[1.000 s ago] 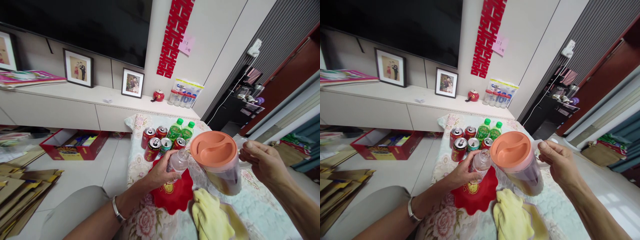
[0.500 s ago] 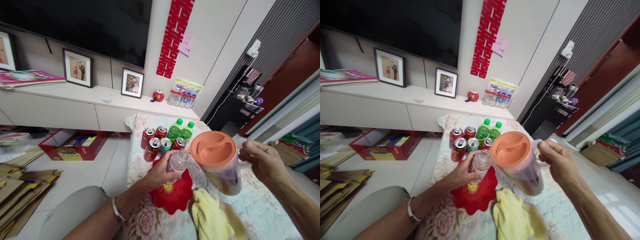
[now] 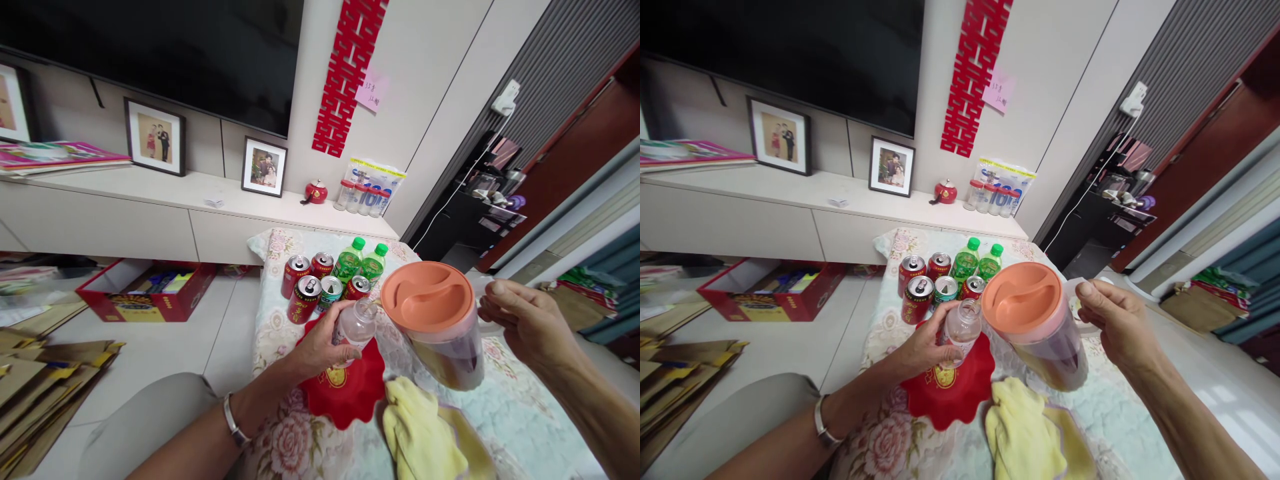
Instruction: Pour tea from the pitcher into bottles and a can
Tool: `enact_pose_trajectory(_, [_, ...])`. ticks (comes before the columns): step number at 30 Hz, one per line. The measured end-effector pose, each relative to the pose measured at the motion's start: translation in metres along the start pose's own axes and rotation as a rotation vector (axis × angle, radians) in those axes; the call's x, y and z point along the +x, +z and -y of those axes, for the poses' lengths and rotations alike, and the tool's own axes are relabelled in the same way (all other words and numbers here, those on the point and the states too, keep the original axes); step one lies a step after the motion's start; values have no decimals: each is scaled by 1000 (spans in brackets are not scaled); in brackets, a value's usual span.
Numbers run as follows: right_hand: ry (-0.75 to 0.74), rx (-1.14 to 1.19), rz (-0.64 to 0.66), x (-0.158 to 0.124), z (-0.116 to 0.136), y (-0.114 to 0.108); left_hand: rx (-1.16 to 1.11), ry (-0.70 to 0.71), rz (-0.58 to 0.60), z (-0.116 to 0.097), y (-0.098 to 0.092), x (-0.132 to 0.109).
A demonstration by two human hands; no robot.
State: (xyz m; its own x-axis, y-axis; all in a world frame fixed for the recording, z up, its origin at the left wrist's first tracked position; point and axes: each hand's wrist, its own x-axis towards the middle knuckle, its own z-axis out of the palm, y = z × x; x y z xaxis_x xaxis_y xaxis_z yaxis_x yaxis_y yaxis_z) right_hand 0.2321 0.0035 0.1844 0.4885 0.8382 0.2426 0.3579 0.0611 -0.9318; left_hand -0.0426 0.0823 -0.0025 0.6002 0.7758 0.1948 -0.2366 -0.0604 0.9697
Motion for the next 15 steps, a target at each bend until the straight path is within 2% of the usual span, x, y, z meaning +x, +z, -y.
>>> enact_pose_trajectory(10, [31,2,-21,0,0,-2,-5,-31,10,-1,0,0])
enact_pose_trajectory(15, [18,-3,-13,-1,0,-3,18,0,8,-3,0,-1])
